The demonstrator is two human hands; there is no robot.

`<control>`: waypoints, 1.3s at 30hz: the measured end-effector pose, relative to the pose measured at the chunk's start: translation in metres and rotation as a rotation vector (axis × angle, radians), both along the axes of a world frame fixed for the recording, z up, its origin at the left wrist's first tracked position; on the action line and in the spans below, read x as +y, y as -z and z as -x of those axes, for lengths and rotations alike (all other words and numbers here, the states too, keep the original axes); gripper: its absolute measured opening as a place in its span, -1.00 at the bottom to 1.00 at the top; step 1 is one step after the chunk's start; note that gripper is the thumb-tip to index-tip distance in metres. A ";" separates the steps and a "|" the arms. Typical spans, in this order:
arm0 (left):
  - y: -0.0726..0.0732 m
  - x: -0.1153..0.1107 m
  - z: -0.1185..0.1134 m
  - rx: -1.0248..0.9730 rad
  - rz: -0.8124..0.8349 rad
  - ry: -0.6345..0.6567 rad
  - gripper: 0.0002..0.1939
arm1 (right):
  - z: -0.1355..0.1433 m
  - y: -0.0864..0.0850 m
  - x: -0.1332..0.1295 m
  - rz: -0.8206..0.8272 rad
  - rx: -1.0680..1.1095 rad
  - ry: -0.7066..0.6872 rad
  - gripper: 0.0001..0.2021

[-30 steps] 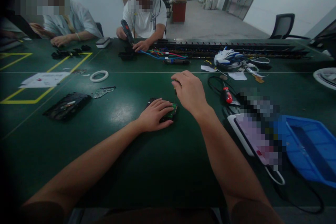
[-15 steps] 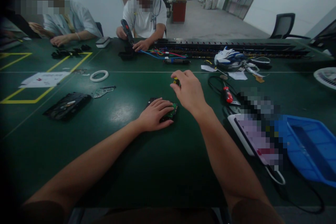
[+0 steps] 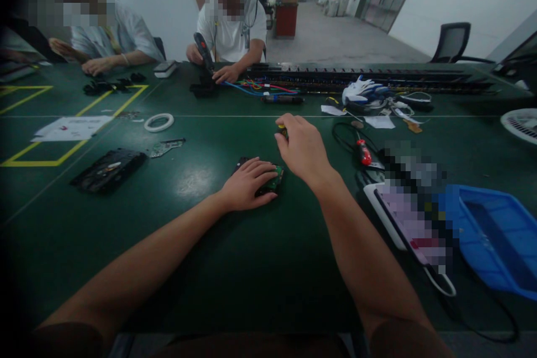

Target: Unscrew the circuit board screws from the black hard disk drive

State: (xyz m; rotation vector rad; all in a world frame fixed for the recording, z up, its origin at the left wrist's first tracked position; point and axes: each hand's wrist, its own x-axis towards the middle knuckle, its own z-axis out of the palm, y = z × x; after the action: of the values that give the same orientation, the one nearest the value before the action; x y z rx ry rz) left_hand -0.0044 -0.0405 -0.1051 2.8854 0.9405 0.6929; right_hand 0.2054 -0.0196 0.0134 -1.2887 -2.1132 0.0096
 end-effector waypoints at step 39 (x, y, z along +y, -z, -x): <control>-0.001 0.000 0.000 0.017 0.021 -0.002 -0.41 | 0.001 -0.008 -0.008 0.034 -0.084 0.079 -0.78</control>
State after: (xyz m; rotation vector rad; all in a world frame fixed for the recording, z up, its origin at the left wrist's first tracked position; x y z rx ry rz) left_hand -0.0045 -0.0400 -0.1036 2.8767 0.9464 0.6559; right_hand 0.2047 -0.0274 0.0218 -1.4139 -2.1396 -0.0439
